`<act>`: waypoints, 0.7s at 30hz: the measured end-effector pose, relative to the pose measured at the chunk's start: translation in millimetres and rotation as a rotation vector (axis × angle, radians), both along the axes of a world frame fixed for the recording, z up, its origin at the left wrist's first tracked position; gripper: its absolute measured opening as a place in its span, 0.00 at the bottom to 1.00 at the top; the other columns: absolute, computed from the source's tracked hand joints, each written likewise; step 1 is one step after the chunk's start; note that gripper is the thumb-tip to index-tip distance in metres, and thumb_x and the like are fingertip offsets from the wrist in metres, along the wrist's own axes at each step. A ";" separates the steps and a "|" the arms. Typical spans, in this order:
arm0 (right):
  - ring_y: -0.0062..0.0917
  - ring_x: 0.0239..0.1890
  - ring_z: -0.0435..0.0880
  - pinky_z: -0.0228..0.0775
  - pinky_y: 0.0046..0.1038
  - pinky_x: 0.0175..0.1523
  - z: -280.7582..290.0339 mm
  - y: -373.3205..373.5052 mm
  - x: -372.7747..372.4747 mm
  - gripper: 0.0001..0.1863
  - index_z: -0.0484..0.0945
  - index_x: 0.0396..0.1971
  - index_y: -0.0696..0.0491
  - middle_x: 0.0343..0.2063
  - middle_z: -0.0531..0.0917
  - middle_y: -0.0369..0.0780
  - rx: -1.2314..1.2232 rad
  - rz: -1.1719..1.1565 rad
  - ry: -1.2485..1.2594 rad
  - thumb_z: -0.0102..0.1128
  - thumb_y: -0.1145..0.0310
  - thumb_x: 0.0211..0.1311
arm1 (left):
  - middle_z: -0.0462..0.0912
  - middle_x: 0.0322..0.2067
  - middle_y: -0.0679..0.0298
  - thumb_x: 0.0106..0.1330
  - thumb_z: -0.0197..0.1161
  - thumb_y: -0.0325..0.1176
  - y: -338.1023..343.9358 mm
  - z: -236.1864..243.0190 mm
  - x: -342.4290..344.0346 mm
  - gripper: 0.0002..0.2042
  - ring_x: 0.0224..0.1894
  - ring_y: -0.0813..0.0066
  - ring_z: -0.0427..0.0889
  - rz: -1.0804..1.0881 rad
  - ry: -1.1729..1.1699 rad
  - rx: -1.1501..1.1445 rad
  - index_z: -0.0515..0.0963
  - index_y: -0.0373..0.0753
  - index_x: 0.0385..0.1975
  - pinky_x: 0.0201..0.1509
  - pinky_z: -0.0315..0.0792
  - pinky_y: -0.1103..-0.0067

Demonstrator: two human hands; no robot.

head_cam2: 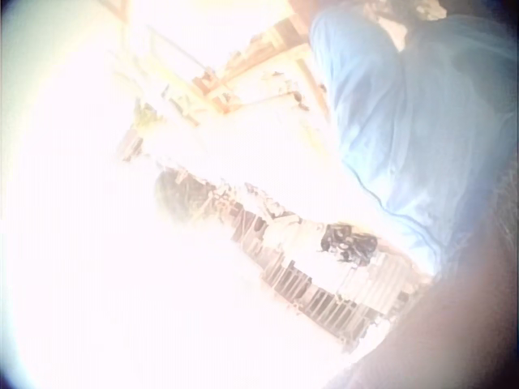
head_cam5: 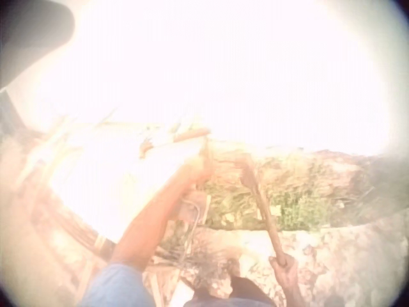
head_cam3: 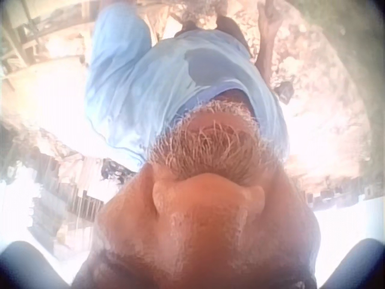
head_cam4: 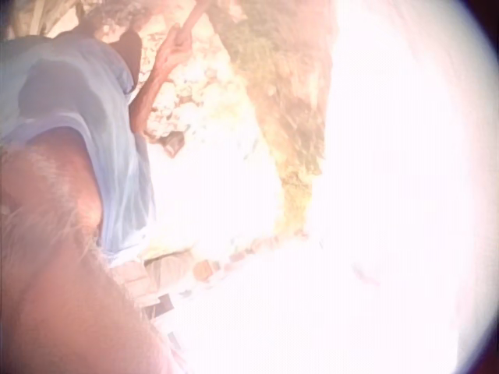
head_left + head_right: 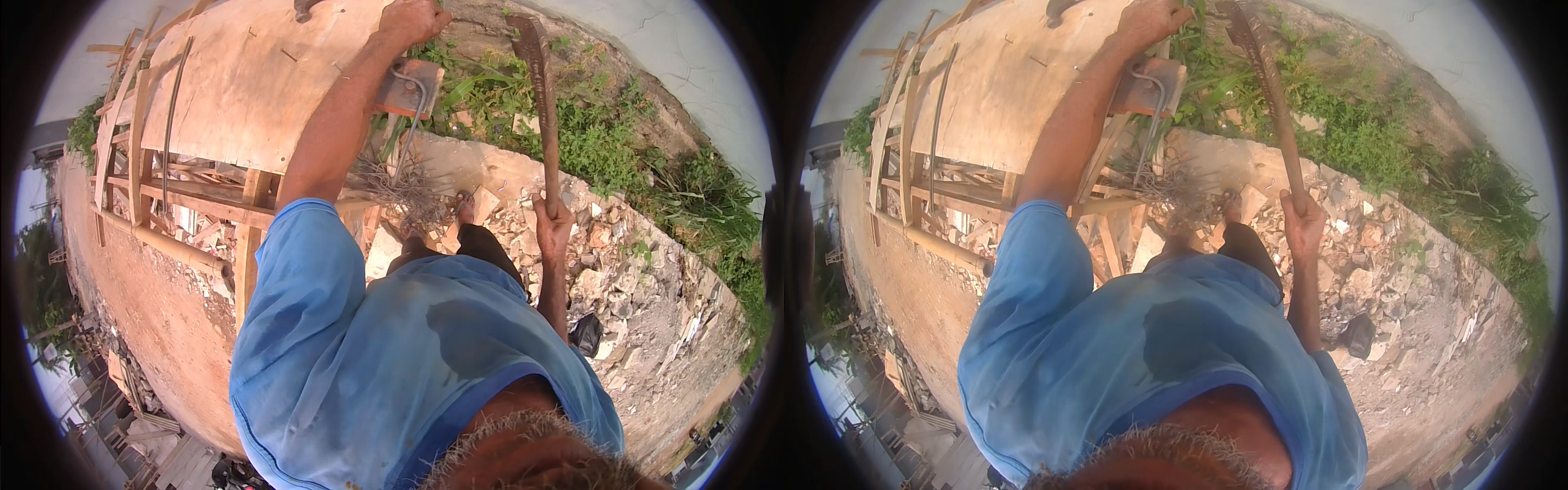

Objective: The person repeatedly bends thin metal rods using a metal bar as a lever against a wooden workbench. They pick up each rod, position it, and apply force to bend it, then place the bent rod aside.

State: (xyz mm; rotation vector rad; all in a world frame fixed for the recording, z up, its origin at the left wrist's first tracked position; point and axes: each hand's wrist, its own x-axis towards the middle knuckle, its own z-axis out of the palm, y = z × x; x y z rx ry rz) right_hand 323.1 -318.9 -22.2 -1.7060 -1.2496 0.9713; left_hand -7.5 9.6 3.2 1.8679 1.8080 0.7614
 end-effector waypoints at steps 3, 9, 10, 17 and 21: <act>0.13 0.25 0.66 0.59 0.21 0.30 -1.8 8.7 8.7 0.15 0.82 0.32 0.61 0.20 0.74 0.29 -0.002 0.051 0.018 0.67 0.62 0.64 | 0.85 0.38 0.47 0.69 0.53 0.50 -3.9 38.5 -14.3 0.23 0.46 0.52 0.83 -0.062 0.143 0.220 0.82 0.33 0.41 0.51 0.74 0.62; 0.12 0.25 0.65 0.57 0.19 0.31 -3.8 37.9 21.8 0.16 0.82 0.31 0.59 0.19 0.71 0.27 -0.087 0.220 0.094 0.67 0.59 0.64 | 0.85 0.35 0.47 0.68 0.54 0.49 -64.9 115.1 -9.9 0.23 0.41 0.51 0.83 -0.036 0.085 0.371 0.83 0.32 0.38 0.46 0.75 0.62; 0.12 0.24 0.63 0.56 0.20 0.29 -7.4 38.9 23.0 0.18 0.81 0.29 0.58 0.18 0.69 0.27 -0.062 0.220 0.097 0.67 0.56 0.65 | 0.85 0.34 0.47 0.68 0.54 0.49 -92.9 109.7 0.2 0.23 0.40 0.51 0.83 0.002 0.009 0.322 0.83 0.32 0.37 0.45 0.75 0.62; 0.15 0.21 0.62 0.55 0.25 0.26 -56.6 49.0 60.5 0.24 0.72 0.18 0.55 0.15 0.66 0.29 -0.263 0.218 -0.032 0.67 0.53 0.63 | 0.85 0.30 0.53 0.67 0.58 0.47 -271.2 -26.5 93.6 0.14 0.34 0.52 0.85 -0.122 0.112 -0.176 0.80 0.43 0.38 0.37 0.76 0.58; 0.17 0.22 0.63 0.57 0.27 0.28 -80.4 50.6 88.0 0.25 0.71 0.17 0.56 0.15 0.66 0.30 -0.381 0.231 -0.158 0.68 0.52 0.61 | 0.85 0.32 0.54 0.67 0.55 0.41 -306.2 -110.3 80.7 0.11 0.36 0.55 0.86 0.037 0.314 -0.241 0.79 0.45 0.42 0.38 0.77 0.59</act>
